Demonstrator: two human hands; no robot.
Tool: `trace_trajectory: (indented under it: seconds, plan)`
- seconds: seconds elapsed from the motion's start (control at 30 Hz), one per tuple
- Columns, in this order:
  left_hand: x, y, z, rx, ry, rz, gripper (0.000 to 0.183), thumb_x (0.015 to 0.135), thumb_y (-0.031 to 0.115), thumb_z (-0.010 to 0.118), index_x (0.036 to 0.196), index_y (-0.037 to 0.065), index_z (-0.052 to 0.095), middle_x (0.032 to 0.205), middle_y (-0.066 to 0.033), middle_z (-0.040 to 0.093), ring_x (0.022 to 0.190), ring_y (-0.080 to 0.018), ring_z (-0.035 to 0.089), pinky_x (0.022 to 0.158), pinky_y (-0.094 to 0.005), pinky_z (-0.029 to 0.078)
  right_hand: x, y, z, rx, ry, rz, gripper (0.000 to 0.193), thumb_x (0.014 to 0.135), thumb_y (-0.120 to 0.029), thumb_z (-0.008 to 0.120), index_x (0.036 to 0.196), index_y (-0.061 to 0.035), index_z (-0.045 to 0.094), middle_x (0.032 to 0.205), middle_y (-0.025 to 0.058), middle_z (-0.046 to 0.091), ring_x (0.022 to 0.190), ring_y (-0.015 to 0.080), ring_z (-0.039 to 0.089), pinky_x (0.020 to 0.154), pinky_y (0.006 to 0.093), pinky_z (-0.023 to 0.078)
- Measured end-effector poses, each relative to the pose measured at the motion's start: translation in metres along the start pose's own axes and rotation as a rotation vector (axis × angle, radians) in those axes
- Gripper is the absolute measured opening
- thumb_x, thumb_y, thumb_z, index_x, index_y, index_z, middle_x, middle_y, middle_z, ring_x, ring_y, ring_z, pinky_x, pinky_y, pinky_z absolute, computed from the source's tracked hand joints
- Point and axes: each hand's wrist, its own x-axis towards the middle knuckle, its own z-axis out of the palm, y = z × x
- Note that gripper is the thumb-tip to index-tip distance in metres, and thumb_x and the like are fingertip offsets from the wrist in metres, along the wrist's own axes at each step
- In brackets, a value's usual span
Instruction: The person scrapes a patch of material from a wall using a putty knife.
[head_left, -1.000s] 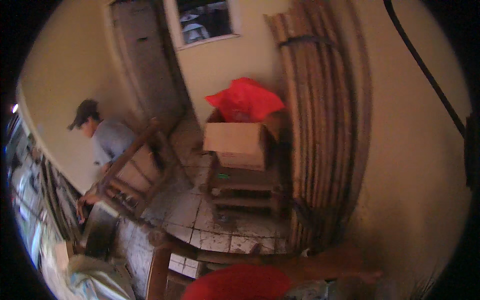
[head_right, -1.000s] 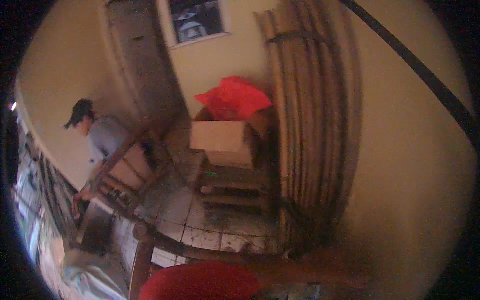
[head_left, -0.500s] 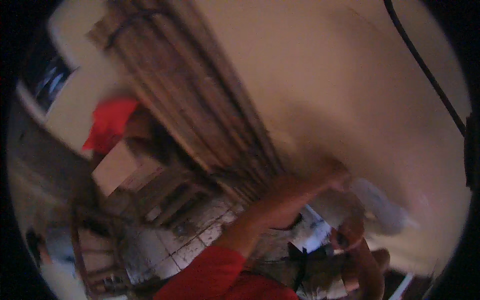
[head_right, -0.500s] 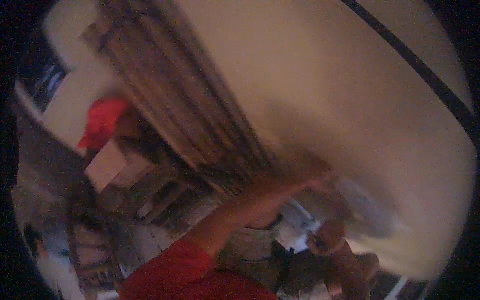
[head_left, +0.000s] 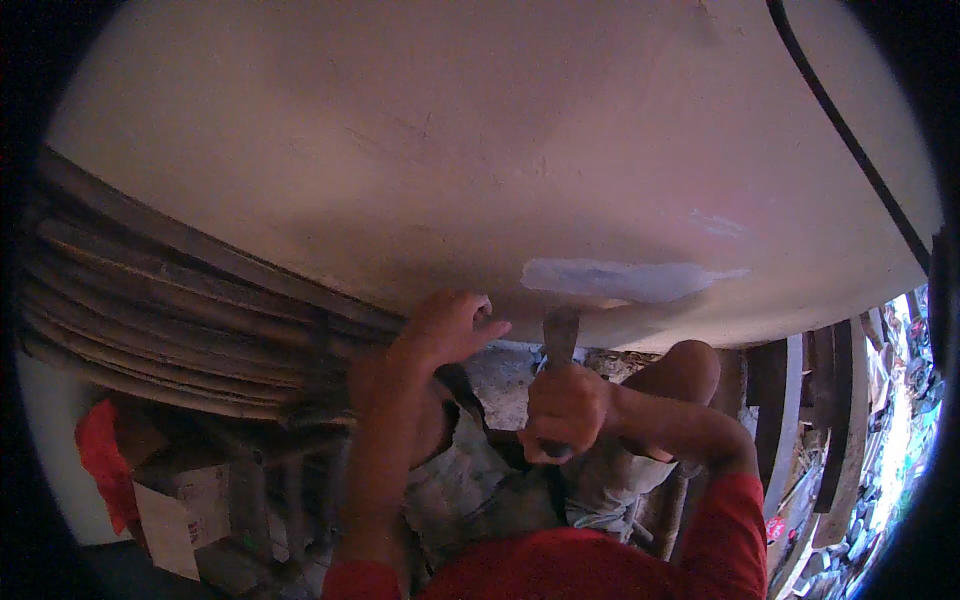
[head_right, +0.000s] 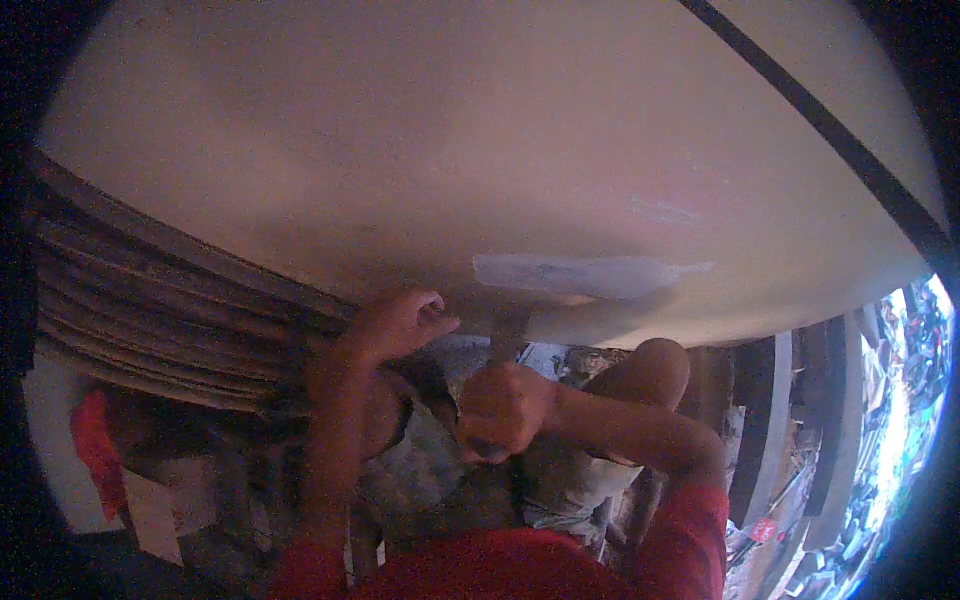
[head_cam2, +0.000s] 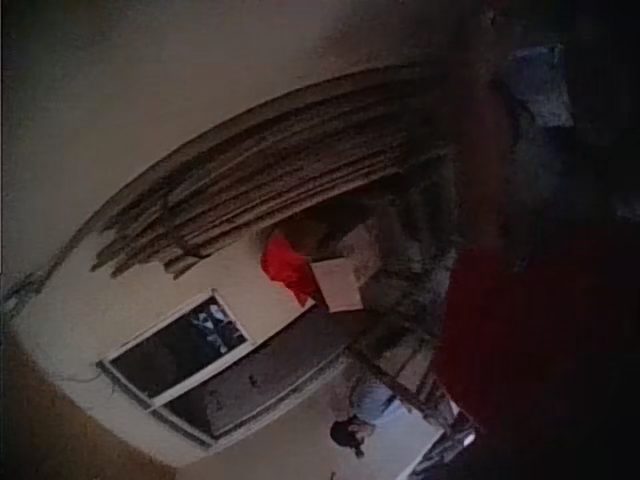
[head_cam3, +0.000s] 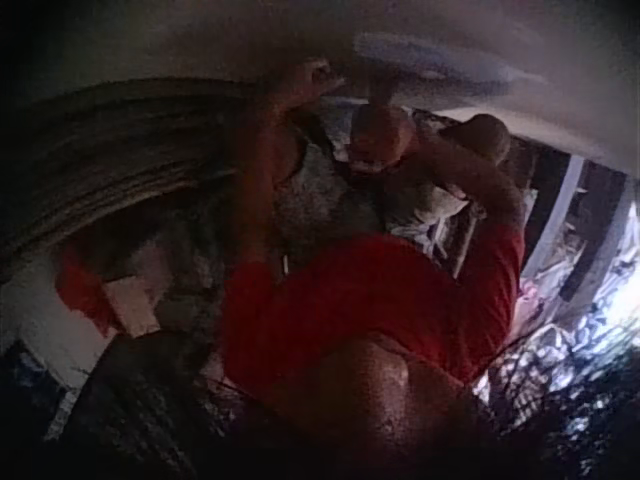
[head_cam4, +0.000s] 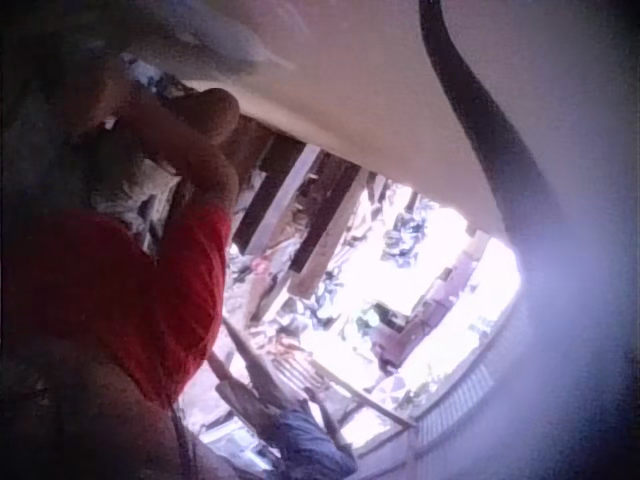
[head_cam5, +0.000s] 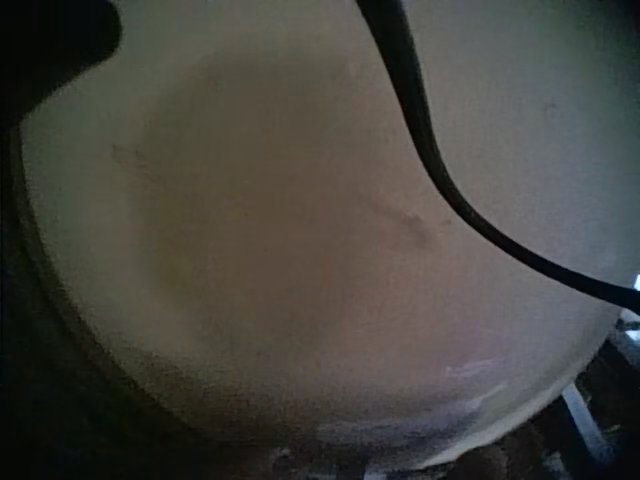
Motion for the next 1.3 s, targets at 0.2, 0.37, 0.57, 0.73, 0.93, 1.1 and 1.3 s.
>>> trace_trajectory:
  seconds: [0.2,0.37,0.57,0.73,0.93,1.1,1.3]
  plan:
    - [-0.013,0.024,0.011,0.079,-0.008,-0.005,0.042,0.076,0.043,0.066,0.086,0.003,0.065,0.084,-0.0191,0.064,0.082,-0.0349,0.062,0.074,-0.0432,0.048,-0.035,0.004,-0.011,-0.010,-0.091,0.103,0.019,0.058,-0.018,0.070,0.059,-0.0110,0.052,0.051,0.0017,0.049,0.046,0.0198,0.052,0.041,0.0334,0.039]
    - [-0.013,0.027,-0.017,0.068,-0.020,0.022,0.041,0.076,0.041,0.065,0.087,0.002,0.065,0.084,-0.0191,0.064,0.083,-0.0351,0.062,0.075,-0.0436,0.048,0.011,-0.008,-0.027,-0.053,-0.582,0.275,0.019,0.053,-0.027,0.067,0.070,-0.0211,0.061,0.061,-0.0012,0.050,0.053,0.0216,0.053,0.045,0.0330,0.042]
    - [-0.028,0.006,-0.015,0.056,-0.001,0.032,0.042,0.076,0.042,0.065,0.087,0.002,0.065,0.083,-0.0194,0.064,0.083,-0.0357,0.062,0.075,-0.0440,0.048,0.008,-0.006,0.003,-0.048,-0.132,0.072,0.011,0.059,-0.017,0.064,0.066,-0.0153,0.056,0.058,-0.0014,0.048,0.051,0.0192,0.052,0.044,0.0316,0.040]
    - [0.007,-0.037,-0.038,0.098,-0.020,0.034,0.044,0.076,0.044,0.063,0.087,0.002,0.065,0.083,-0.0194,0.064,0.083,-0.0362,0.061,0.075,-0.0445,0.048,0.037,0.031,0.025,0.015,-0.030,0.032,0.013,0.061,-0.019,0.064,0.063,-0.0104,0.054,0.056,-0.0016,0.047,0.049,0.0198,0.051,0.043,0.0318,0.039]
    - [0.021,-0.063,-0.043,0.104,0.015,0.030,0.044,0.075,0.045,0.063,0.085,0.002,0.065,0.083,-0.0197,0.064,0.081,-0.0363,0.061,0.073,-0.0445,0.048,0.022,0.079,0.038,0.057,-0.353,0.164,0.015,0.061,-0.023,0.063,0.065,-0.0114,0.055,0.056,-0.0003,0.048,0.051,0.0202,0.052,0.045,0.0327,0.040]
    - [0.022,-0.067,-0.048,0.085,-0.028,-0.008,0.042,0.075,0.045,0.064,0.085,0.004,0.064,0.083,-0.0188,0.064,0.082,-0.0359,0.061,0.073,-0.0442,0.048,0.043,0.061,0.047,0.014,-0.111,-0.033,0.015,0.059,-0.025,0.065,0.066,-0.0149,0.057,0.057,0.0006,0.048,0.054,0.0191,0.053,0.045,0.0342,0.041]
    - [0.023,-0.072,-0.041,0.068,0.004,0.021,0.041,0.075,0.043,0.066,0.086,0.004,0.064,0.084,-0.0183,0.064,0.082,-0.0359,0.061,0.074,-0.0443,0.048,0.032,0.093,0.047,-0.064,-0.094,0.096,0.013,0.057,-0.018,0.063,0.065,-0.0148,0.053,0.058,-0.0026,0.044,0.050,0.0161,0.048,0.042,0.0318,0.036]
